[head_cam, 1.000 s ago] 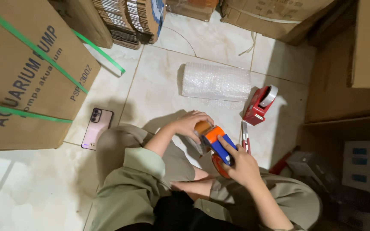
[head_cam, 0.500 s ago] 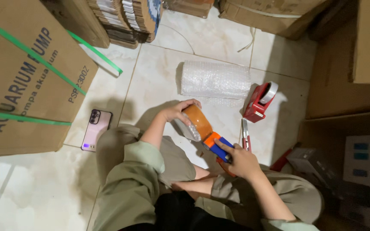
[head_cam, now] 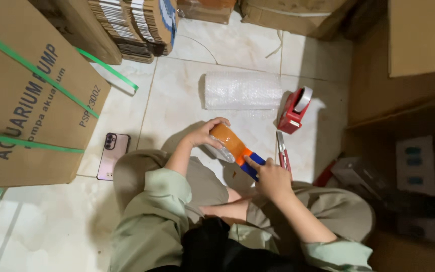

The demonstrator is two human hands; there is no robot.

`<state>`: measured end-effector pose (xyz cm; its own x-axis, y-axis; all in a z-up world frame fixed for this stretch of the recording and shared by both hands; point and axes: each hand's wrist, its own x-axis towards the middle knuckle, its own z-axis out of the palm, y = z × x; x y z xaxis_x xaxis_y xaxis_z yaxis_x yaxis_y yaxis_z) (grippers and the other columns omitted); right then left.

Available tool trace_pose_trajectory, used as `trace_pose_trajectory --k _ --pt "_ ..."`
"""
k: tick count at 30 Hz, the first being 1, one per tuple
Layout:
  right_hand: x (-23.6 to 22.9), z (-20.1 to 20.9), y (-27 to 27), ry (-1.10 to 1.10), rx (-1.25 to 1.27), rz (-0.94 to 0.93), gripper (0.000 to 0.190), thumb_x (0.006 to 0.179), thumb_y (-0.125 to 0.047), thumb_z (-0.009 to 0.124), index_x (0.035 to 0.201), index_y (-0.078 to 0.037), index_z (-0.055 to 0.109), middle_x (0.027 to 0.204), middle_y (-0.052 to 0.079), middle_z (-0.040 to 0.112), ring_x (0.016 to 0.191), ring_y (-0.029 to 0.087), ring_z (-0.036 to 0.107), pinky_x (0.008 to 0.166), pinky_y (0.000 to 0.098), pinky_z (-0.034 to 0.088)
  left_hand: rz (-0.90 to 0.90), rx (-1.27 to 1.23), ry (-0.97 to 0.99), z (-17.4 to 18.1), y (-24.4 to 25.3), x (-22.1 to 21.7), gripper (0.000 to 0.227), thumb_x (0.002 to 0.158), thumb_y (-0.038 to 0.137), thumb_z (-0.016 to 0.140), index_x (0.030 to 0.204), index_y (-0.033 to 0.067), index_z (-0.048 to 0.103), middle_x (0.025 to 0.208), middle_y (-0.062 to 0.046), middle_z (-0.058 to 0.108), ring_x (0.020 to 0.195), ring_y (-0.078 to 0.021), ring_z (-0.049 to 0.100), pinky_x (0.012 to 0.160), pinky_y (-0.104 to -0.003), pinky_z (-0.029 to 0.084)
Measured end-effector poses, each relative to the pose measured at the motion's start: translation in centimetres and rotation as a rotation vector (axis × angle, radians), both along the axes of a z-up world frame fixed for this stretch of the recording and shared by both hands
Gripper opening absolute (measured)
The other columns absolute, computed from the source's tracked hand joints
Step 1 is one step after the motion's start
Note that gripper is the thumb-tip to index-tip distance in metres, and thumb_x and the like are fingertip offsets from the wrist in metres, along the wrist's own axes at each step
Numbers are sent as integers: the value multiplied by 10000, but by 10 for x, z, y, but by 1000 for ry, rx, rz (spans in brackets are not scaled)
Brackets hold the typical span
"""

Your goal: The person wraps small rectangular boxes in bubble wrap and secures them with packing tape. They repeat this process for multiple items, placing the finished packages into a larger cardboard box.

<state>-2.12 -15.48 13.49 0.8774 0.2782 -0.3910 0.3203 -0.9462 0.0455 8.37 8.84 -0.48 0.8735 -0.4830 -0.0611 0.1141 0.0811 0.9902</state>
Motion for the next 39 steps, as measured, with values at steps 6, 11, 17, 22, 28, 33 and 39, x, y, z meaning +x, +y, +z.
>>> trace_pose_trajectory --k 6,11,17,22,28,33,39 --pt "-8 -121 -18 -272 -137 98 488 754 -231 565 1190 -451 583 759 77 535 642 288 610 489 392 446 136 78 8 19 -10 -20 828 482 47 867 1229 213 551 1220 -132 530 1208 -257 464 1065 -366 336" --pt "43 -84 -84 -83 205 -215 571 750 -175 618 1274 -386 539 989 219 600 888 404 638 700 482 511 398 -137 86 -30 -2 -24 837 498 23 858 1232 237 518 1187 -47 516 1145 -204 484 1004 -336 389" --pt "93 -129 -194 82 1108 -798 741 772 -4 599 1442 -150 318 1333 396 385 1230 553 372 951 599 360 584 -632 315 0 -27 -36 530 720 58 699 1208 170 527 1215 -51 524 1116 -230 536 977 -360 441" --pt "124 -242 -223 28 999 -859 815 709 -90 746 1423 -77 354 1191 371 523 1049 510 549 685 515 528 545 -896 484 13 -51 -46 278 799 201 661 1070 143 658 1141 -95 651 1108 -270 583 1034 -457 397" --pt "68 -72 -94 -607 1022 -255 452 917 -211 598 1308 -18 482 1235 278 432 1186 488 419 1012 535 340 512 -923 539 -6 -64 -51 412 788 230 659 1173 89 619 1216 -136 611 1159 -287 549 1060 -488 364" --pt "23 -24 -36 -319 941 219 779 843 -682 366 1484 -260 236 1483 228 146 1358 490 120 1074 602 141 388 -843 173 -2 -81 -59 611 742 90 661 1301 203 441 1213 -9 617 1098 -209 588 972 -412 466" --pt "27 -42 -43 -193 884 22 849 807 -648 489 1501 -271 176 1455 210 170 1369 460 120 1081 605 130 428 -879 421 -15 -65 -53 565 749 82 646 1280 217 506 1187 -54 623 1073 -302 605 973 -493 458"
